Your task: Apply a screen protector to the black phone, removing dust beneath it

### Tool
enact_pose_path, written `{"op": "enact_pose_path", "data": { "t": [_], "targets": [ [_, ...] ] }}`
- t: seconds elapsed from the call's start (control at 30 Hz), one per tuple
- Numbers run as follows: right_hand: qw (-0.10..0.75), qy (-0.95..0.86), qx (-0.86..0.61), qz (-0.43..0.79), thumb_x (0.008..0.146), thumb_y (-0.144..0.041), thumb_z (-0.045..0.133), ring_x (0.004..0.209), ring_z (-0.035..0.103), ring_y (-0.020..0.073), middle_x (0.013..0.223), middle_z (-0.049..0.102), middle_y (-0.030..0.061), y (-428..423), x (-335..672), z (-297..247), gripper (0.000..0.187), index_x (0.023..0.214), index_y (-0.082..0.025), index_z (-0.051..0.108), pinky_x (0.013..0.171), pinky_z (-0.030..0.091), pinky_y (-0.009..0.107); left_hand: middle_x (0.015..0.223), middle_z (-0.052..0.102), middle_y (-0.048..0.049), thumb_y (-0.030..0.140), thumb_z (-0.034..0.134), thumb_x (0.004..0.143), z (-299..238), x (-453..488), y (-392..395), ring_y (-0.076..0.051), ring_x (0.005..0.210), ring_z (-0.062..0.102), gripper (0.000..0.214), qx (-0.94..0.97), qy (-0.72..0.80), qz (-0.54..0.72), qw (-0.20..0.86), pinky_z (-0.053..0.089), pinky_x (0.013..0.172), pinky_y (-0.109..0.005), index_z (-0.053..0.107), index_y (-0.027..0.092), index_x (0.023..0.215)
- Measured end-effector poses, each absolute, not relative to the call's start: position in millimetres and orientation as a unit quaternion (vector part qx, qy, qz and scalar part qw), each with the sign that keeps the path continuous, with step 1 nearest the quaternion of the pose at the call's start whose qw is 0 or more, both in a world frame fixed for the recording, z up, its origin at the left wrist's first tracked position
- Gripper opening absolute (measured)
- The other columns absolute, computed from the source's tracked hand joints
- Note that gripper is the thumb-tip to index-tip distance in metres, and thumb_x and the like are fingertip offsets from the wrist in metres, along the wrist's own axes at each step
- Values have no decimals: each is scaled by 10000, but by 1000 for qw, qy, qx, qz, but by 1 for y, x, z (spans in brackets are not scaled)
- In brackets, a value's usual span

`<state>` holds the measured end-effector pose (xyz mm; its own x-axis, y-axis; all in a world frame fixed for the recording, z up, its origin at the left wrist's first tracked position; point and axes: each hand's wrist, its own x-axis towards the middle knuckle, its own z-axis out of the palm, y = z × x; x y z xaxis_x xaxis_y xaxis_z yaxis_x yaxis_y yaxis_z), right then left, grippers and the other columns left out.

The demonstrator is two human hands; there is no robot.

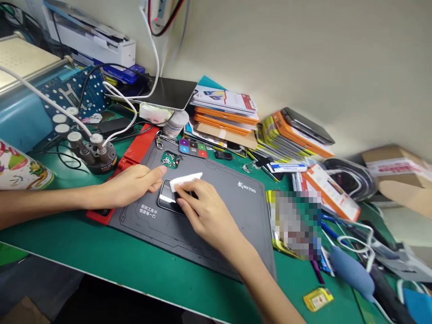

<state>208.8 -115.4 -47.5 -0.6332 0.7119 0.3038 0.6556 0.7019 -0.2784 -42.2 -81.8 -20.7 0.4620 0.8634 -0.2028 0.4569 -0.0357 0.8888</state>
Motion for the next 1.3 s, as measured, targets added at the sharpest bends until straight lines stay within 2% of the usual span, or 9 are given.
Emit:
{"op": "enact_pose_path", "data": {
  "t": [0.13, 0.33, 0.47, 0.6, 0.77, 0.9, 1.03, 1.17, 1.3],
  "targets": [
    [207, -903, -366, 87, 1044, -195, 526, 1196, 648, 288, 1224, 697, 125, -111, 193, -44, 355, 1369, -231, 664, 1082, 536, 577, 598, 472, 23, 643, 263, 1062, -20, -42, -81, -146, 616, 445, 645, 699, 469, 209, 498, 303, 637, -306, 426, 208, 614],
    [207, -903, -362, 103, 1019, -143, 561, 1219, 629, 261, 1233, 673, 99, -137, 218, -50, 472, 1472, -272, 596, 1186, 468, 600, 556, 406, 28, 606, 287, 1062, -12, -41, -84, -141, 560, 373, 628, 687, 484, 187, 509, 261, 595, -311, 411, 212, 588],
    [215, -898, -371, 97, 1034, -193, 546, 1175, 642, 283, 1217, 684, 115, -119, 207, -51, 374, 1379, -256, 678, 1176, 461, 624, 560, 341, 32, 587, 296, 1060, -18, -41, -82, -135, 553, 333, 591, 679, 468, 209, 524, 258, 585, -312, 329, 217, 600],
    [210, -903, -366, 84, 1041, -198, 526, 1170, 653, 283, 1209, 685, 125, -112, 195, -49, 351, 1351, -221, 691, 1173, 468, 606, 585, 276, 41, 561, 280, 1068, -22, -41, -80, -126, 546, 270, 553, 669, 444, 247, 543, 227, 567, -317, 266, 224, 630],
    [199, -903, -379, 35, 1013, -162, 565, 1173, 658, 289, 1214, 687, 125, -136, 200, -46, 403, 1406, -210, 639, 1139, 505, 583, 578, 306, 35, 543, 296, 1067, -19, -41, -81, -128, 538, 276, 558, 666, 441, 240, 552, 229, 551, -322, 279, 223, 610],
    [203, -899, -383, 64, 1032, -195, 543, 1138, 669, 298, 1166, 704, 115, -126, 188, -41, 292, 1254, -235, 729, 1089, 521, 592, 566, 296, 33, 548, 295, 1067, -22, -41, -80, -128, 527, 280, 557, 667, 444, 235, 550, 219, 547, -324, 261, 226, 614],
    [207, -895, -389, 70, 1042, -196, 525, 1103, 663, 293, 1102, 713, 110, -114, 177, -39, 260, 1145, -225, 763, 1021, 550, 558, 568, 298, 32, 533, 296, 1065, -23, -40, -80, -127, 534, 285, 535, 672, 444, 239, 543, 231, 555, -315, 239, 228, 629],
    [206, -896, -390, 47, 1025, -155, 545, 1119, 660, 282, 1142, 705, 111, -120, 190, -41, 259, 1193, -209, 734, 1098, 515, 575, 576, 320, 29, 489, 303, 1065, -20, -40, -82, -134, 538, 294, 505, 689, 433, 240, 529, 230, 552, -315, 250, 229, 635],
    [216, -893, -392, 44, 1012, -139, 557, 1146, 649, 293, 1144, 698, 125, -128, 196, -45, 275, 1223, -191, 725, 1086, 529, 571, 566, 320, 31, 494, 309, 1066, -18, -40, -82, -132, 531, 287, 517, 686, 438, 230, 533, 232, 550, -316, 265, 226, 626]
  ]
}}
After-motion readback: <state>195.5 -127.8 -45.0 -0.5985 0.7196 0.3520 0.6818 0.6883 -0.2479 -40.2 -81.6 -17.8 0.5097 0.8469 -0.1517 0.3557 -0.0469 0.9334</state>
